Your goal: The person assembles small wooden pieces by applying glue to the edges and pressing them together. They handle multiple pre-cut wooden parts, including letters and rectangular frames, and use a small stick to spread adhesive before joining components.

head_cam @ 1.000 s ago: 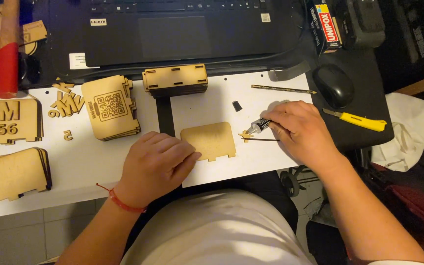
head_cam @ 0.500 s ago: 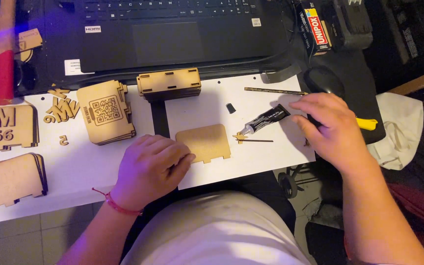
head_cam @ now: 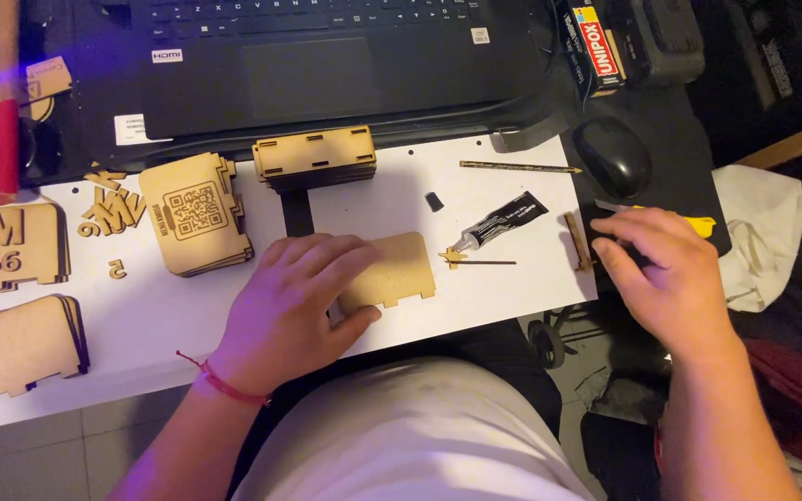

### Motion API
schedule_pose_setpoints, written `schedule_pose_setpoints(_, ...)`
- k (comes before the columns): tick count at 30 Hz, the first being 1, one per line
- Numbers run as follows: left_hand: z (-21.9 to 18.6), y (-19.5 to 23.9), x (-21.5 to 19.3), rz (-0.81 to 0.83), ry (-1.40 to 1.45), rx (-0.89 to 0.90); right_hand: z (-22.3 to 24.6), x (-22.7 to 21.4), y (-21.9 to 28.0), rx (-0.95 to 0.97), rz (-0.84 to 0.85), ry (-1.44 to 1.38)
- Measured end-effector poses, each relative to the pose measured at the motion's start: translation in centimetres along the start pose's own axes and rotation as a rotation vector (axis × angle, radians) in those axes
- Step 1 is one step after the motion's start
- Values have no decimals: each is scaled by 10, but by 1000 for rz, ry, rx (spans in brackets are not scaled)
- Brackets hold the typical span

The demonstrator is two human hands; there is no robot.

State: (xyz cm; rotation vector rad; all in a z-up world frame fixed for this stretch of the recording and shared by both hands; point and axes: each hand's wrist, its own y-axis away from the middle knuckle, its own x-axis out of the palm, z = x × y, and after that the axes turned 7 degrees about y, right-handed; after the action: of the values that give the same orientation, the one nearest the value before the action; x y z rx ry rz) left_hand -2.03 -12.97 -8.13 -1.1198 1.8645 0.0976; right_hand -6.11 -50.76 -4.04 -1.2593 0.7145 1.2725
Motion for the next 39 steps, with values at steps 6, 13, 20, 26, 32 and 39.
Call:
schedule_pose_setpoints(6,0,0,0,10,-7,-9,27,25,8,-66,59,-37)
schedule_pose_setpoints(13,4,15,-2,-140,139,180,62,44,12,-183,123,-140)
schedule_pose_setpoints(20,16,72,-75,-249,-99,189,67,75,48,-298,56,-351)
schedule_pose_setpoints(26,52,72,-140,-214,-512,-440,79,79,53,-307,105,-369)
schedule_pose_setpoints(32,79,49,-119,-5,-650,-459,68,89,65,-322,77,-436)
schedule_pose_setpoints(39,79,58,-115,1,-511,-466,46,107,95,-229,40,-458)
